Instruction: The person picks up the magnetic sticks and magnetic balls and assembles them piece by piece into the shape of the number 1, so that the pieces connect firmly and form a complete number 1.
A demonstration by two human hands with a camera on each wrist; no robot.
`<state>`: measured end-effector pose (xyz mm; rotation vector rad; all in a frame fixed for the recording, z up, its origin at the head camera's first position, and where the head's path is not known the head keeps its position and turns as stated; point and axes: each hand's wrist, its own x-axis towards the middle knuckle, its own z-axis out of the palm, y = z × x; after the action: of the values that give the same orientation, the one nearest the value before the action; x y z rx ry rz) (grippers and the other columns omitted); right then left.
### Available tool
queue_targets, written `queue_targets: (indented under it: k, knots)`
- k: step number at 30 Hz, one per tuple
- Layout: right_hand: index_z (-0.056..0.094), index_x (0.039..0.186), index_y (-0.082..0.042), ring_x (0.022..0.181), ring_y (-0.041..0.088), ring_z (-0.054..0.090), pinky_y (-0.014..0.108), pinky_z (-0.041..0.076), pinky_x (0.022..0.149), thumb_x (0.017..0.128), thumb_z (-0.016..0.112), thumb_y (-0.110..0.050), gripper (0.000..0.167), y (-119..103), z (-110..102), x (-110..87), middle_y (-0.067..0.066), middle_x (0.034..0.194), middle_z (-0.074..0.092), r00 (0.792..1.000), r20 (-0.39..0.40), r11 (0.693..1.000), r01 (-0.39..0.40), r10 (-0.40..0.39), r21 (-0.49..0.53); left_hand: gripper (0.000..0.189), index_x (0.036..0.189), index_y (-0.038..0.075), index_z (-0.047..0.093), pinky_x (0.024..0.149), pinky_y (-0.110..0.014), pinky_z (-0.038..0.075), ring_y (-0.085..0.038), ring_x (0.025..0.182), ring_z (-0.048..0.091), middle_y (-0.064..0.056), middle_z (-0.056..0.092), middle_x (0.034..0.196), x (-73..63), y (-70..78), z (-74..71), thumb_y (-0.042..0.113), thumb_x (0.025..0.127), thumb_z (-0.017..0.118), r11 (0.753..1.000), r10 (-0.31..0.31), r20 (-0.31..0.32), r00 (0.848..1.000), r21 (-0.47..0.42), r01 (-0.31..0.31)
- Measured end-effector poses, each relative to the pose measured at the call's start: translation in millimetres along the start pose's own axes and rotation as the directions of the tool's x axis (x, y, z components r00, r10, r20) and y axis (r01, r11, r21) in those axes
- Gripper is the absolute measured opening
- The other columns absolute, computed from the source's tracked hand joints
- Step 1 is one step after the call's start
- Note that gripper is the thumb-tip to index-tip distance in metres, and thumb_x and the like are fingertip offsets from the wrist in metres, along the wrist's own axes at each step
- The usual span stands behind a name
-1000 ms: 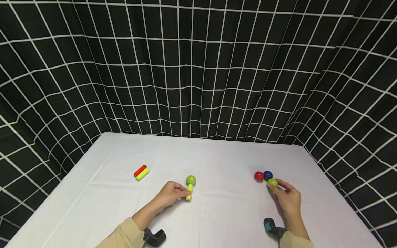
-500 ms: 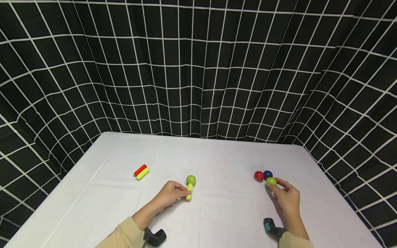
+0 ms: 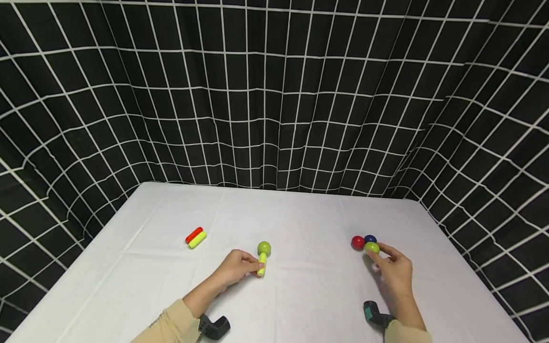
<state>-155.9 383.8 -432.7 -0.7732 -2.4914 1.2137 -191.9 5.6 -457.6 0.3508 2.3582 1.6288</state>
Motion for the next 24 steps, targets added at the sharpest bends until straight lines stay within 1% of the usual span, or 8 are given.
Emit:
queue_targets:
  k: [6, 12, 20, 24]
  knots:
    - [0.055, 0.126, -0.006, 0.06, 0.005, 0.052, 0.026, 0.034, 0.055, 0.082, 0.067, -0.044, 0.059, -7.9, 0.7, -3.7, -0.009, 0.058, 0.057, 1.0, 0.013, 1.0, 0.001, -0.001, 0.004, 0.024, 0.079, 0.003, 0.071, 0.08, -0.033, 0.044, -0.011, 0.079, 0.059, -0.006, 0.07, 0.068, 0.4, -0.2, -0.8, 0.027, 0.079, 0.073, 1.0, -0.005, 0.001, 1.0, -0.005, 0.005]
    - [0.054, 0.127, -0.006, 0.061, 0.008, 0.049, 0.026, 0.035, 0.055, 0.082, 0.068, -0.043, 0.059, -15.2, 3.6, -7.3, -0.009, 0.058, 0.054, 0.999, 0.037, 0.999, 0.018, -0.02, 0.032, 0.025, 0.08, 0.002, 0.071, 0.081, -0.035, 0.044, -0.012, 0.081, 0.059, -0.007, 0.071, 0.068, 0.1, -0.8, -0.4, 0.026, 0.079, 0.073, 1.0, -0.003, 0.003, 1.0, -0.001, 0.003]
    - [0.055, 0.125, -0.003, 0.056, 0.006, 0.047, 0.026, 0.035, 0.048, 0.083, 0.07, -0.035, 0.055, -22.7, 9.4, -11.7, -0.011, 0.056, 0.053, 0.995, 0.062, 0.994, 0.076, -0.081, 0.081, 0.025, 0.08, 0.002, 0.071, 0.081, -0.034, 0.043, -0.013, 0.082, 0.059, -0.007, 0.071, 0.069, 0.2, -0.5, -0.6, 0.027, 0.079, 0.073, 1.0, -0.011, 0.005, 1.0, -0.006, 0.011]
    - [0.056, 0.123, 0.0, 0.054, 0.005, 0.05, 0.024, 0.036, 0.047, 0.082, 0.072, -0.031, 0.054, -27.1, 12.7, -15.8, -0.013, 0.057, 0.054, 0.989, 0.059, 0.985, 0.129, -0.136, 0.111, 0.024, 0.08, 0.002, 0.071, 0.079, -0.034, 0.044, -0.012, 0.08, 0.059, -0.006, 0.07, 0.069, 0.1, 0.5, -0.2, 0.027, 0.079, 0.073, 1.0, -0.013, -0.004, 1.0, 0.003, 0.013]
